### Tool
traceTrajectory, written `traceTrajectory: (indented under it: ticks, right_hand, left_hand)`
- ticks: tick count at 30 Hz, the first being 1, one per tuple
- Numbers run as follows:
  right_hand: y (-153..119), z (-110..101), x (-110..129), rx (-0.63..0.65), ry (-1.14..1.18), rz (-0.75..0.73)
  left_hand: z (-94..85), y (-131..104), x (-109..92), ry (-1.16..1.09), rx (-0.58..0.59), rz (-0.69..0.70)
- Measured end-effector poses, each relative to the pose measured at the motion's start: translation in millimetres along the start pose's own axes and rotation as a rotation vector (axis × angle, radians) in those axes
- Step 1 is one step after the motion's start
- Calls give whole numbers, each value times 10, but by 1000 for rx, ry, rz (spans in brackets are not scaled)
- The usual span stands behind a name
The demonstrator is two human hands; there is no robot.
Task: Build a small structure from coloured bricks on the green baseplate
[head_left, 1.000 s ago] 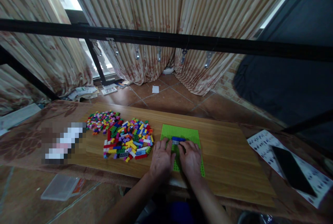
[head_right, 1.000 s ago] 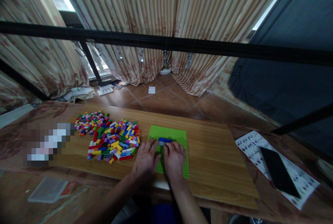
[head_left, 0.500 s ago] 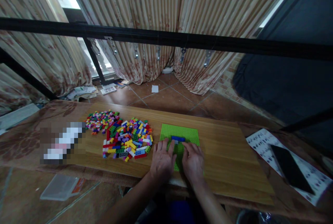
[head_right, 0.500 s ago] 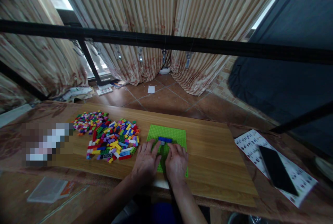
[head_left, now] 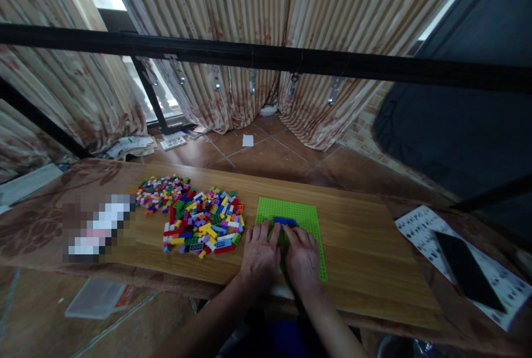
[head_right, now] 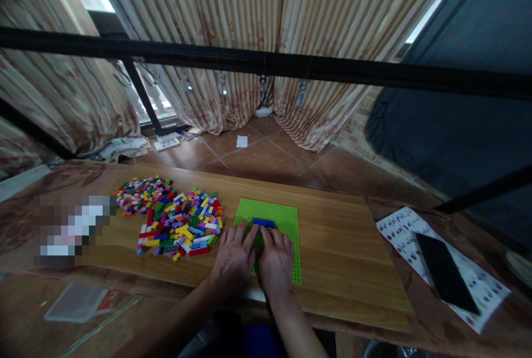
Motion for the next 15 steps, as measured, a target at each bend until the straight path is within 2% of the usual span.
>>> traceTrajectory:
  ticks: [15]
  right_hand:
    - [-3, 78, 47, 98, -131, 46]
  left_hand:
    - [52, 58, 16, 22, 77, -33]
Point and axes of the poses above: each hand's wrist, its own y-axis towards the middle knuckle, its own z-axis out of the palm, x = y × z, the point moved 9 cm from there along y, towards the middle knuckle, and after that the axes turned 13 degrees about x, right-handed, at the moved point
